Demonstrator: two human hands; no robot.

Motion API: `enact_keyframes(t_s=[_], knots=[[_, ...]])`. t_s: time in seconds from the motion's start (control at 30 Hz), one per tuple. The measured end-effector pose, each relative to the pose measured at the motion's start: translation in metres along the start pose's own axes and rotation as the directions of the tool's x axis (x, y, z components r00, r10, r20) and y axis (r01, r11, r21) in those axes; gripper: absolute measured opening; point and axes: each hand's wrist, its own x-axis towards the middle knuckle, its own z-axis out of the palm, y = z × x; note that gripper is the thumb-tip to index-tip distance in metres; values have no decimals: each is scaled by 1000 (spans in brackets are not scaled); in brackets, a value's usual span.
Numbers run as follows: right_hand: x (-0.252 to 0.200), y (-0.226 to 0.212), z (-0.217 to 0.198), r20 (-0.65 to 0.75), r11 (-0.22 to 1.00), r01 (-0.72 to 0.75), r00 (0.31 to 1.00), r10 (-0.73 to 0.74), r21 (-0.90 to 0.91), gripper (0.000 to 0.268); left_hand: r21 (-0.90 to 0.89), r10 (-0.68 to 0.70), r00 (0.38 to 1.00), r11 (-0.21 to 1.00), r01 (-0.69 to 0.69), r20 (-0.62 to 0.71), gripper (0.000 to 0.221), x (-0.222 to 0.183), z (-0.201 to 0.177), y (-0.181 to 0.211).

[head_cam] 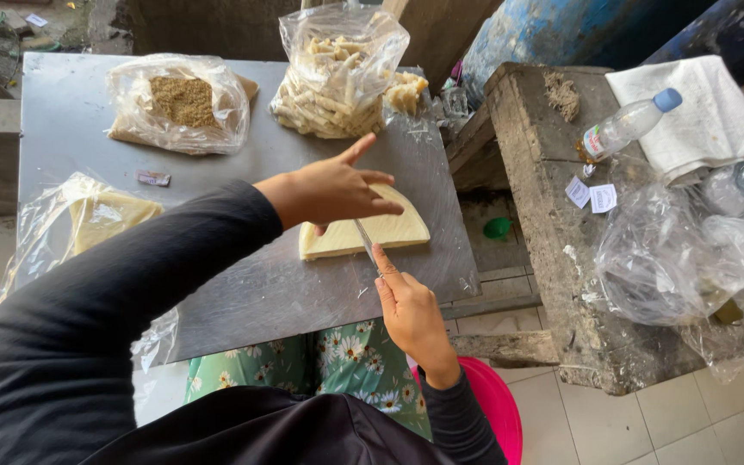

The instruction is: The person cuts sheets of dough into triangles using a knife and stacks the pieces inside plastic bags.

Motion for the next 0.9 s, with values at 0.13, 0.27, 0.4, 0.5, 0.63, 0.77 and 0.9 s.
enact_keyframes(t_s=[0.13,0.27,0.4,0.5,0.63,0.77,0.9], knots=[[9,-3,2,-4,997,9,1000,-9,80,50,11,50,998,999,-51,50,132,14,22,-6],[9,-8,5,46,986,-119,992,114,117,49,17,55,989,998,-58,134,140,20,36,-14],[11,-8,10,49,988,-125,991,121,94,49,-27,65,992,998,-63,105,140,21,44,-18],[11,-7,13,43,992,-111,993,109,59,51,-96,55,996,994,-48,72,141,23,48,-21],[8,-4,21,25,994,-105,994,105,25,53,-107,77,996,992,-73,32,143,20,53,-21],[5,1,30,20,989,-117,993,120,-91,56,-148,86,996,986,-81,32,147,21,57,-28],[1,0,33,23,979,-153,987,158,-134,59,-184,83,991,981,-62,108,147,22,50,-28]])
